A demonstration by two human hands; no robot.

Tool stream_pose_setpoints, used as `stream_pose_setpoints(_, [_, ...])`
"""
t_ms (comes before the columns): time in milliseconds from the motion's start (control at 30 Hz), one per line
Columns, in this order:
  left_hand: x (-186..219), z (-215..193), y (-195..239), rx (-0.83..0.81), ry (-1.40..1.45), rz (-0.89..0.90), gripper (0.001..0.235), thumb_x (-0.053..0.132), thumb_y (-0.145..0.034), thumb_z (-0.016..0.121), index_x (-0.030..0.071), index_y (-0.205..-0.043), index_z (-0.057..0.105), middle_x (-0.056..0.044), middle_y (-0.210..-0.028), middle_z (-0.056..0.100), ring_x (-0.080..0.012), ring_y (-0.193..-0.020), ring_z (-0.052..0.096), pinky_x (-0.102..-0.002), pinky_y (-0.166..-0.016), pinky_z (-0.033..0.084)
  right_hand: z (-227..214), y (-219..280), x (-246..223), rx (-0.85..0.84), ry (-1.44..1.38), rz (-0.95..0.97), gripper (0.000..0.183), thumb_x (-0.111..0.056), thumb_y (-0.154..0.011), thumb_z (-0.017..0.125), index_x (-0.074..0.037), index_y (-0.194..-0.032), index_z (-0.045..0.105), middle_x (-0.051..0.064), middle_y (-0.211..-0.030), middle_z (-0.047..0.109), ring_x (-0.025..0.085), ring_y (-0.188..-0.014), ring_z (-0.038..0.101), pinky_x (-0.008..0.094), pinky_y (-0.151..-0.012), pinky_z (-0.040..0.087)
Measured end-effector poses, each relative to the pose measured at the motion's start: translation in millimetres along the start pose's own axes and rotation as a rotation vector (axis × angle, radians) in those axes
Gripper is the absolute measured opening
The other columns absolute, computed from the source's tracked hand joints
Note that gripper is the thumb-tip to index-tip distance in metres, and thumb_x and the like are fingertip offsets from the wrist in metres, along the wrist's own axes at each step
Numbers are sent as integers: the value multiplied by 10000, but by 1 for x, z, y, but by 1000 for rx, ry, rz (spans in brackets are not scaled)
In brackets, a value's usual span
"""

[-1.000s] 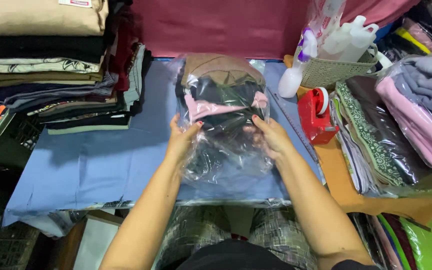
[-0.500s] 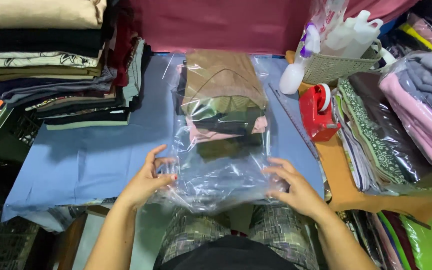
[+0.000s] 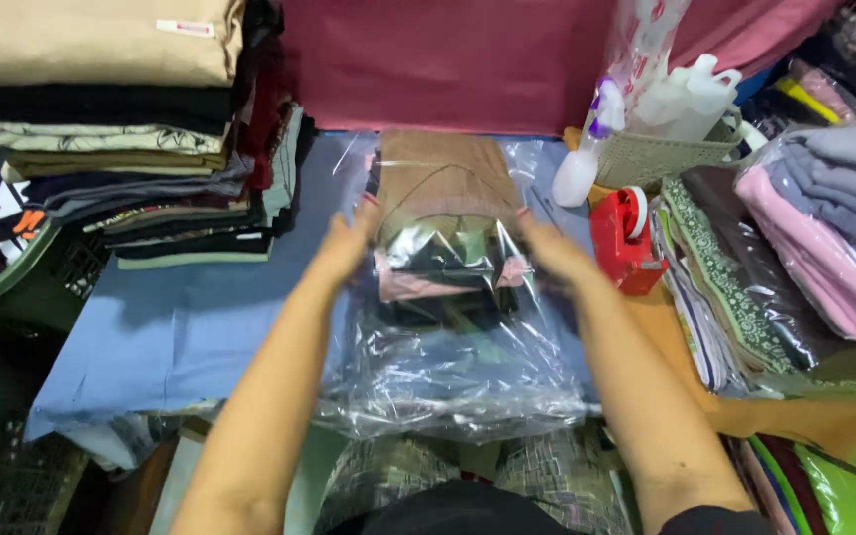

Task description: Packing folded clothes into clear plastic bags.

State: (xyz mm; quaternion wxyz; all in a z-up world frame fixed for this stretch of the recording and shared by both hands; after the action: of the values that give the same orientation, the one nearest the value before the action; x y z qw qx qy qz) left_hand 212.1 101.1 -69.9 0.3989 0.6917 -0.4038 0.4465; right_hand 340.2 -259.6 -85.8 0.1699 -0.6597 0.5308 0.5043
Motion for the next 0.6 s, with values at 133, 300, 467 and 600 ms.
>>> stream_pose_setpoints(133, [21, 45, 43, -30, 49, 476, 1159, 555, -663, 900, -57, -1438, 294, -242, -1359, 553, -311, -1220, 593, -432, -987, 507, 35, 4, 8, 185, 127, -267, 1118, -657, -833, 810, 66, -1493, 270, 235, -1363, 536, 284, -1196, 538, 384, -974, 460])
stream_pose_setpoints(300, [-5, 43, 59, 9, -201, 148, 1044, 450, -688, 889, -30, -1433, 337, -198, -1215, 686, -246, -1085, 698, -362, -956, 549, 61, 49, 3, 278, -193, -449, 1191, -400, -662, 955, 59, -1474, 216, 122, -1103, 684, 182, -943, 674, 308, -814, 571])
stream_pose_setpoints(467, [-23, 32, 57, -151, -178, 349, 915, 498, -745, 850, -44, -1361, 444, -196, -1191, 693, -265, -1066, 670, -381, -917, 543, 52, 103, -11, 272, 74, -252, 1159, -370, -703, 924, -29, -1520, 175, 147, -840, 631, 165, -723, 579, 304, -635, 520])
stream_pose_setpoints(600, [-41, -11, 30, -335, -144, -99, 906, 752, -858, 373, 7, -1312, 617, -165, -929, 657, -239, -726, 664, -410, -641, 595, -11, 58, 39, 141, -94, -101, 600, -381, -885, 631, -63, -1382, 529, 32, -994, 714, 131, -715, 611, 321, -561, 511])
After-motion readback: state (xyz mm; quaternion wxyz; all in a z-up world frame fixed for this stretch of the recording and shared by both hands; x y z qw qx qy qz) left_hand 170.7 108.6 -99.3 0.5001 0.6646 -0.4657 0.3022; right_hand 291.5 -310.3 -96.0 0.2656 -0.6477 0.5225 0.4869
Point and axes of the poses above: each hand's wrist, its own y-axis away from the middle knuckle, its own z-axis out of the palm, x = y × z, the point moved 8 cm from there along -y, towards the middle knuckle
